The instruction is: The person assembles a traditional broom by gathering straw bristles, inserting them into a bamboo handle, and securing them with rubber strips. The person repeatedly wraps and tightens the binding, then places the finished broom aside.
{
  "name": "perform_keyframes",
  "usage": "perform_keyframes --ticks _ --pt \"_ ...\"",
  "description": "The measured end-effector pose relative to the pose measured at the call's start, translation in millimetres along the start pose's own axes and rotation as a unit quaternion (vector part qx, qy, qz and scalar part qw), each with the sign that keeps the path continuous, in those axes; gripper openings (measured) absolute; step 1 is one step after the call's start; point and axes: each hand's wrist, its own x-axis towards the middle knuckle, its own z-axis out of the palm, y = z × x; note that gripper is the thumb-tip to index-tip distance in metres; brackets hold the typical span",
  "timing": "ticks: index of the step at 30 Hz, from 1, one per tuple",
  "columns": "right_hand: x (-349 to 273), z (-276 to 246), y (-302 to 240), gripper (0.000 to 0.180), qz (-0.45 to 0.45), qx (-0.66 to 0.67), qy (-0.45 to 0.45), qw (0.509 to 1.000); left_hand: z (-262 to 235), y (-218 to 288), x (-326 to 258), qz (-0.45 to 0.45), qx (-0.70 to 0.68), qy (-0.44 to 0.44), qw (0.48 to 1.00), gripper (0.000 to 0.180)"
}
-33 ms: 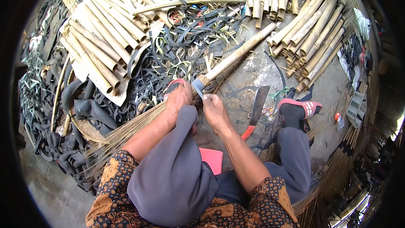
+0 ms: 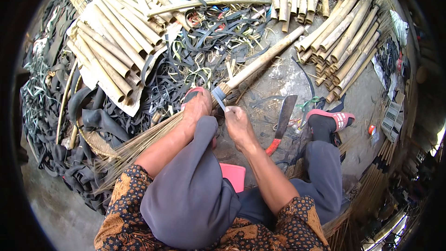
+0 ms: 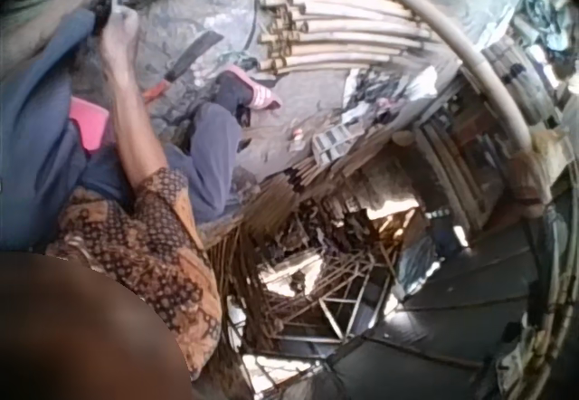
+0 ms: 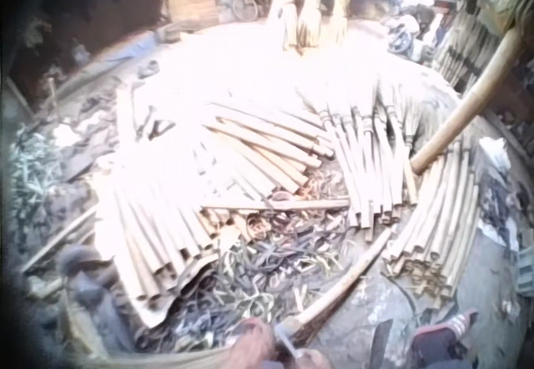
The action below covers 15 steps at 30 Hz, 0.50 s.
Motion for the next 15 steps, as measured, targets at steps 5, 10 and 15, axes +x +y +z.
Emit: perform_keyframes --ticks 5,10,15 --pt "-39 -14 -2 0.02 0.039 0.042 -0.001 0.998 1 -5 5 -0.017 -0.025 -0.026 0.999 0.048" --pt "-65 -24 8 0.021 -0.003 0.042 -0.028 0.999 -7 -10 9 -0.014 -0.049 -0.055 0.997 0.049" --pt "-53 -30 20 0.021 0.006 0.058 -0.044 0.997 -8 -16 12 0.016 -0.06 -0.033 0.997 0.055"
